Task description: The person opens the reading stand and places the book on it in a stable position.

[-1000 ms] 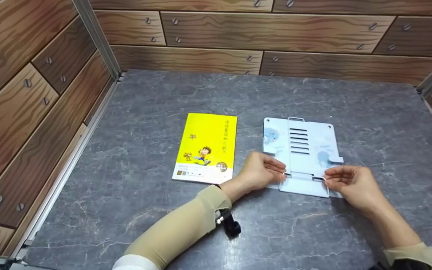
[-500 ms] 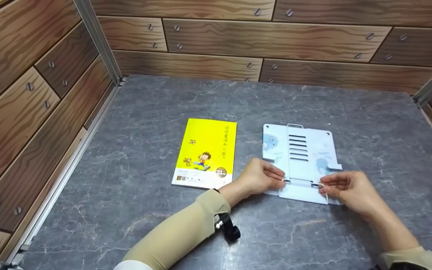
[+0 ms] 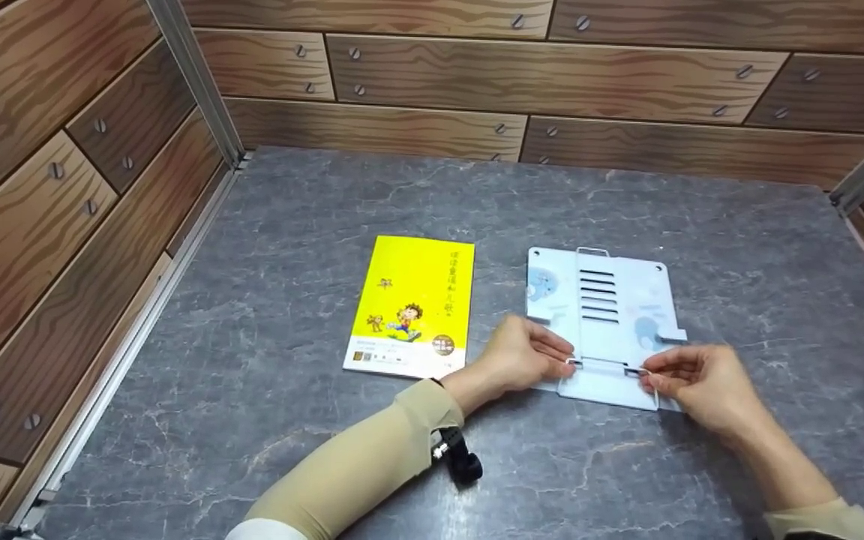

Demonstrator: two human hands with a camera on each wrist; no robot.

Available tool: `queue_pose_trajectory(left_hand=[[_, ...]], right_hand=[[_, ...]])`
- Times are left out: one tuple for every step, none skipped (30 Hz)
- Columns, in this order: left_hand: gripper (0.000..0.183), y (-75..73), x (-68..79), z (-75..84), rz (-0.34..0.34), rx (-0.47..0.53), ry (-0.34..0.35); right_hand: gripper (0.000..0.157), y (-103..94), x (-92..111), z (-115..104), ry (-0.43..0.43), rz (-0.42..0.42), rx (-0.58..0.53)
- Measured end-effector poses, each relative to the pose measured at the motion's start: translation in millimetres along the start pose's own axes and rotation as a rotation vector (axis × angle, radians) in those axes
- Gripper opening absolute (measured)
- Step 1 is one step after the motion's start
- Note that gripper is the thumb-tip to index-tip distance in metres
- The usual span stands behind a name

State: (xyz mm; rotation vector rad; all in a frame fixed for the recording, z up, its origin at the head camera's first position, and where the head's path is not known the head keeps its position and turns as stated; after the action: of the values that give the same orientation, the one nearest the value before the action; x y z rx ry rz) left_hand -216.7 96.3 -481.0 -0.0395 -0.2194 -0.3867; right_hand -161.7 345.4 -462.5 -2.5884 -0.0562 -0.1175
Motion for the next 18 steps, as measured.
queue_pose_trajectory(left_hand=[[0.022, 0.0, 0.6, 0.5, 0.001, 0.004, 0.005], [0.022, 0.1, 1.1, 0.8, 0.003, 0.012, 0.009], [0.022, 0.1, 1.8, 1.1, 0.003, 0.021, 0.013], [0.022, 0.2, 2.3, 1.3, 0.006, 0.028, 0.018], [0.021, 0.2, 2.9, 1.4, 0.008, 0.034, 0.023], [0.021, 0.3, 3.4, 1.6, 0.009, 0.038, 0.029], [0.021, 0.3, 3.9, 1.7, 0.011, 0.039, 0.034], [0.021, 0.5, 4.2, 1.6, 0.013, 0.039, 0.038], [0.021, 0.8, 4.4, 1.5, 0.013, 0.035, 0.042], [0.02, 0.9, 4.7, 1.4, 0.013, 0.028, 0.047], [0.02, 0.9, 5.0, 1.3, 0.01, 0.023, 0.052], [0.02, 0.8, 5.3, 1.3, 0.008, 0.017, 0.058], [0.02, 0.7, 5.4, 1.1, 0.007, 0.012, 0.064], [0.02, 0.6, 5.5, 0.9, 0.006, 0.005, 0.071], [0.019, 0.3, 5.7, 0.8, 0.005, 0.0, 0.078], [0.019, 0.0, 5.8, 0.6, 0.008, -0.005, 0.085], [0.019, 0.0, 5.9, 0.3, 0.011, -0.008, 0.091], [0.019, 0.0, 6.0, 0.0, 0.015, -0.012, 0.097]], right_hand=[[0.021, 0.1, 0.3, 0.1, -0.001, 0.006, -0.003], [0.021, 0.3, 0.5, 0.2, -0.004, 0.012, -0.005], [0.021, 0.4, 0.8, 0.3, -0.005, 0.018, -0.008], [0.022, 0.5, 1.1, 0.6, -0.009, 0.023, -0.012], [0.022, 0.6, 1.6, 0.7, -0.013, 0.028, -0.015], [0.022, 0.8, 2.1, 0.8, -0.015, 0.033, -0.02], [0.022, 0.9, 2.9, 0.7, -0.016, 0.04, -0.029], [0.022, 1.1, 3.7, 0.7, -0.018, 0.045, -0.032], [0.022, 1.4, 4.7, 0.6, -0.016, 0.051, -0.038], [0.021, 1.7, 5.7, 0.7, -0.018, 0.053, -0.042], [0.021, 2.0, 6.7, 0.5, -0.016, 0.059, -0.048], [0.021, 2.4, 7.6, 0.5, -0.016, 0.064, -0.055], [0.021, 2.6, 8.4, 0.5, -0.014, 0.069, -0.06], [0.021, 2.9, 9.0, 0.6, -0.015, 0.073, -0.063], [0.021, 3.1, 9.5, 0.9, -0.014, 0.077, -0.068], [0.021, 3.1, 9.9, 1.2, -0.016, 0.08, -0.071], [0.022, 3.2, 10.2, 1.6, -0.015, 0.086, -0.076], [0.022, 3.2, 10.4, 2.0, -0.016, 0.089, -0.079]])
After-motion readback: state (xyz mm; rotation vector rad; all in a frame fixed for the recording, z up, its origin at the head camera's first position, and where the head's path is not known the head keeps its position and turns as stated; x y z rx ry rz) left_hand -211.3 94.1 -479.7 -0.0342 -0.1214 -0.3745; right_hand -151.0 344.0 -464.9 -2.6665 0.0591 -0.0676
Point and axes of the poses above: each hand's wrist, its own x-axis away from the middle knuckle, its own y-axis out of the palm, z = x × y, the point moved 3 cm from there along -x, towards the middle knuckle, and after that the axes turned 5 degrees about x, right-handed, at the moved point
